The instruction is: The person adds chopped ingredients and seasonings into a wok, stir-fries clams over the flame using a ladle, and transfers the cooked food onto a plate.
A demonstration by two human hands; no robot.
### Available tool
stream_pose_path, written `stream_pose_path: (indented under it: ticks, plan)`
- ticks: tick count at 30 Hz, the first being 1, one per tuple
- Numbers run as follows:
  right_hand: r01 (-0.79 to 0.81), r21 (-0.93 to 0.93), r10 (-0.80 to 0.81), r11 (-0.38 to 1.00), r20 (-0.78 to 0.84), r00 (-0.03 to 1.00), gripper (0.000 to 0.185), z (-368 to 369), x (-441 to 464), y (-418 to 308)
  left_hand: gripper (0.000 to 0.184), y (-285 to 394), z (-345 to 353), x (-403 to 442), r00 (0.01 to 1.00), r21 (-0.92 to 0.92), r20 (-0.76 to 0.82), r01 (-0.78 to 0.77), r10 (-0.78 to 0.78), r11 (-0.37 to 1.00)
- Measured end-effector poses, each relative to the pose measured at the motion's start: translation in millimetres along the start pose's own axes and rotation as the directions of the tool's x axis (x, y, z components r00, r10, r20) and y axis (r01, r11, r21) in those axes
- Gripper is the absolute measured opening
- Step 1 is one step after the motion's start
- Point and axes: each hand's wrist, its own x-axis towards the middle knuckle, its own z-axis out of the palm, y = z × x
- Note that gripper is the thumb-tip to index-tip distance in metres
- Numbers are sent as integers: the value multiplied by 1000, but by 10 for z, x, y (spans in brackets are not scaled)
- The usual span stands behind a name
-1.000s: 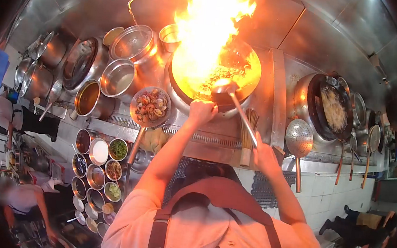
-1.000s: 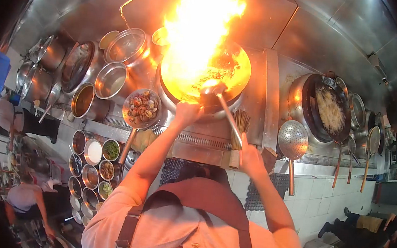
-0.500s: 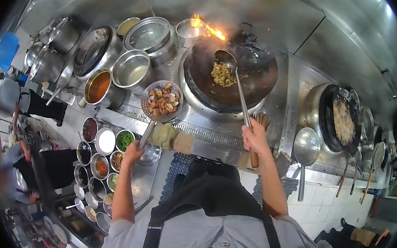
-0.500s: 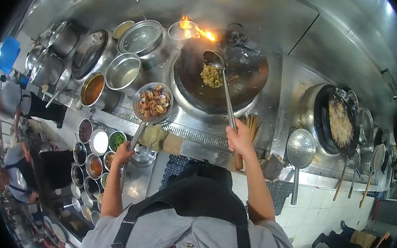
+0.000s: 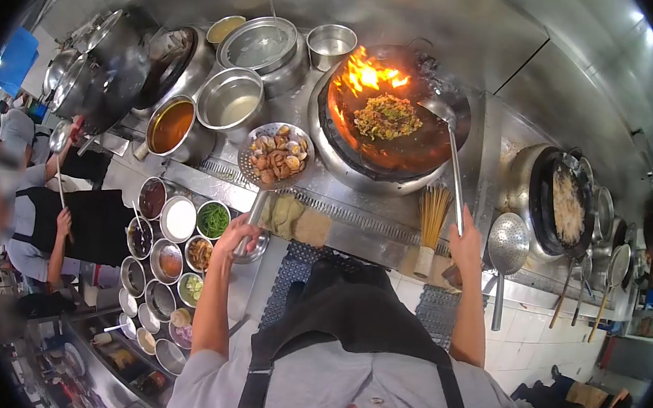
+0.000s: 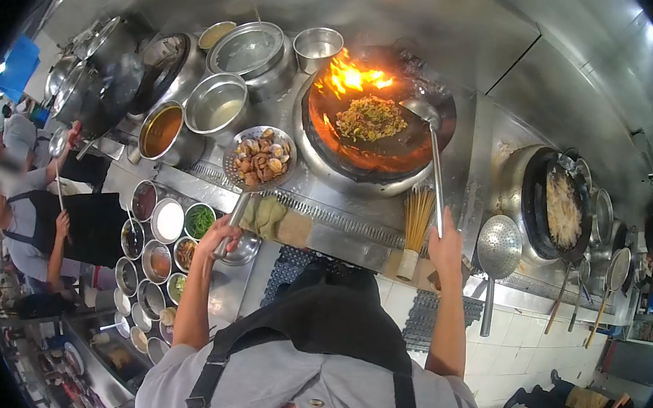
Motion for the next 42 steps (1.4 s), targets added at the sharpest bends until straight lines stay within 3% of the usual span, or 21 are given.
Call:
stream_pose_path:
  ticks: [1,6,11,14,16,17,20,21,24,25,28,29,31,32,34,36,37,38,39,40,42]
  plan:
    - [136,60,-132,989,-66,989,58,41,-22,73,38,105,102,-194,1000,3,4,-21,21,1000]
    - [174,233,-161,957,-75,984,56,67,-270,44,53,692,828,-748,997,-21,38,-68,68,997]
    - [149,245,-137,958,-67,988,56,103,-372,146,63,930,1563,-306,983,317,9,-175,182,932]
    - [111,268,-102,957,-48,994,57,67,-424,115,72,765,1812,205,937,612,-114,-197,331,766]
    - [110,297,-91,949,-76,993,58,68,-476,96,78,572,1768,590,842,781,-91,-271,531,563]
    - [148,281,-116,948,-127,985,59,105,-510,149,81,595,1820,643,734,889,-70,-261,676,375]
    - [202,245,-151,948,-210,966,60,183,-516,248,79,737,1708,599,760,887,-114,-212,640,411]
    - [179,252,-133,951,-190,973,60,159,-482,221,80,783,1665,588,720,839,-50,-346,692,420]
    - [175,229,-144,958,-147,979,62,113,-419,176,82,984,1729,431,855,831,-99,-211,510,515]
    - [188,215,-159,958,-143,977,63,85,-361,164,84,994,1751,419,826,846,-43,-269,562,460]
    - [110,-207,-120,972,-37,992,68,-215,-77,39,86,929,1786,532,795,961,-42,-135,606,243]
    - [177,-224,-191,959,-43,981,70,-263,52,-4,89,875,1787,627,813,996,-25,-28,581,83]
    - [306,-257,-331,917,-59,942,74,-342,327,-112,90,845,1782,799,831,994,97,-106,548,-16]
    - [284,-250,-301,926,-31,953,72,-404,353,-185,91,817,1776,857,835,988,151,-142,528,-59]
    - [241,-232,-244,942,18,970,69,-513,390,-368,87,825,1706,937,785,993,69,-114,616,33]
    - [225,-64,-225,972,-1,974,65,-457,355,-198,85,818,1481,898,744,985,-46,-79,667,155]
    - [216,17,-216,976,-5,976,64,-405,353,-100,79,767,1281,859,720,928,-102,-179,686,326]
    - [226,17,-225,974,-43,973,61,-340,384,-37,73,664,1037,787,558,844,66,-473,827,251]
    - [234,19,-231,972,-79,970,59,-246,401,42,66,824,1161,318,811,679,-179,-307,556,666]
    - [241,23,-237,970,-120,964,57,-118,433,123,65,744,1023,148,839,628,-170,-311,516,713]
    - [290,56,-259,956,-313,914,57,616,673,417,50,421,642,0,925,498,-240,-142,294,855]
